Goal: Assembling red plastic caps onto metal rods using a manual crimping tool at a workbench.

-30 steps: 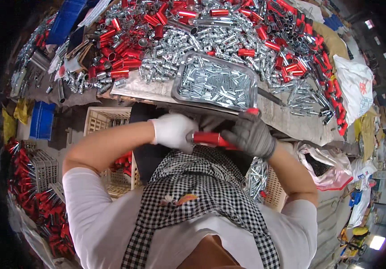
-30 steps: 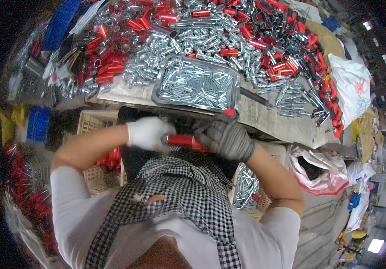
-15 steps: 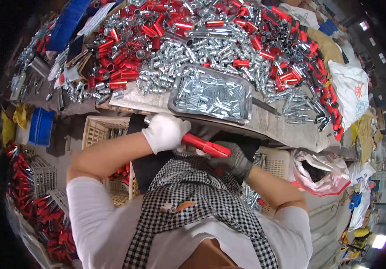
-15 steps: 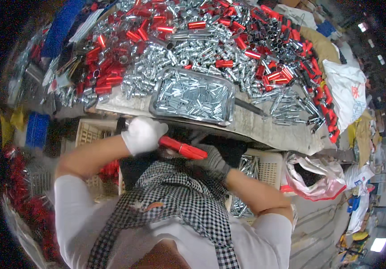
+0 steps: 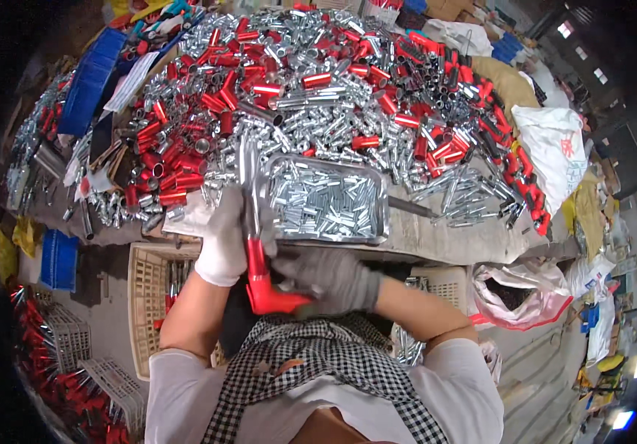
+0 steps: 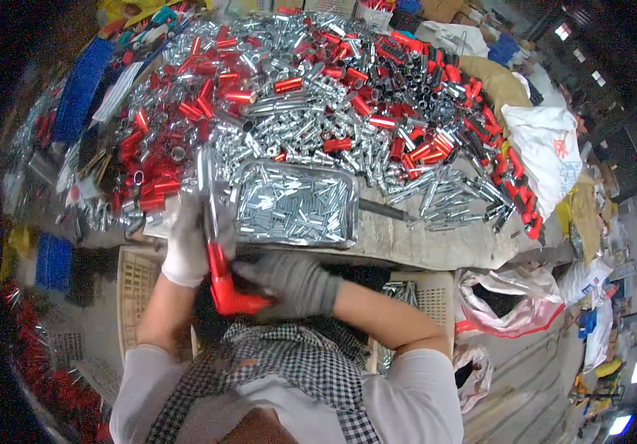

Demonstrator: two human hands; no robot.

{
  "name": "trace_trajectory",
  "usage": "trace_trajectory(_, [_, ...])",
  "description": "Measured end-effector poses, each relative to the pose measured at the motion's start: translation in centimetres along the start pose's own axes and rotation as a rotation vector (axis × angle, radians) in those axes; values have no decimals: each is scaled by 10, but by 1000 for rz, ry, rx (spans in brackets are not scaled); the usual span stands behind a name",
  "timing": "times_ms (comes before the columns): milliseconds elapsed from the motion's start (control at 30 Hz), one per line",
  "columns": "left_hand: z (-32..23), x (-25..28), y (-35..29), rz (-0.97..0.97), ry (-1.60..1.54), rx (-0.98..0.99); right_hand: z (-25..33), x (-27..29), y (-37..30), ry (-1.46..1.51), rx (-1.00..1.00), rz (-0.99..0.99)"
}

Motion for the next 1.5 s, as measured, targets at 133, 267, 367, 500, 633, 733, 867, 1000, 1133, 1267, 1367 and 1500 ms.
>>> trace_trajectory(133, [12, 8, -16, 139, 561, 246, -177, 101, -19, -272, -897, -294])
trace_trajectory(267, [38, 11, -21, 137, 510, 481, -334, 103, -47, -544, -992, -223])
trace_trajectory(367, [30, 15, -20, 153, 422, 432, -366, 99, -61, -423, -948, -380])
trace_trajectory(500, [17, 26, -22, 126, 630, 419, -321, 110, -68, 88, -817, -665])
trace_trajectory(633, [26, 4, -28, 90, 892, 550, -154, 106, -4, 572, -596, -342])
trace_trajectory(733, [37, 7, -34, 112, 888, 551, -50, 92, 38, 261, -114, -10])
trace_trajectory(867, [38, 10, -35, 228, 1055, 385, -30, 53, 57, 206, 57, 184])
trace_trajectory(1000, [28, 7, -28, 313, 1076, 184, -13, 46, 62, 65, 295, 63])
trace_trajectory(1133, [28, -1, -19, 454, 893, 191, -6, 35, 69, 101, 372, 100])
trace_trajectory(1267, [9, -11, -14, 467, 1211, 11, -22, 19, 80, 95, 210, 243])
trace_trajectory(1367, [0, -12, -6, 388, 1097, 204, -40, 8, 90, 112, 23, 393])
trace_trajectory(1500, [-9, 14, -4, 337, 1150, 85, -40, 27, 119, 13, 87, 374])
Point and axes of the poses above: each hand's wrist, its own y-axis towards the middle knuckle, its own x-axis out of the back of the hand, z = x × y, the point moved 9 cm from there along y, towards the middle knuckle, and after that the axes turned 11 degrees about -y, right-handed, at the moved point
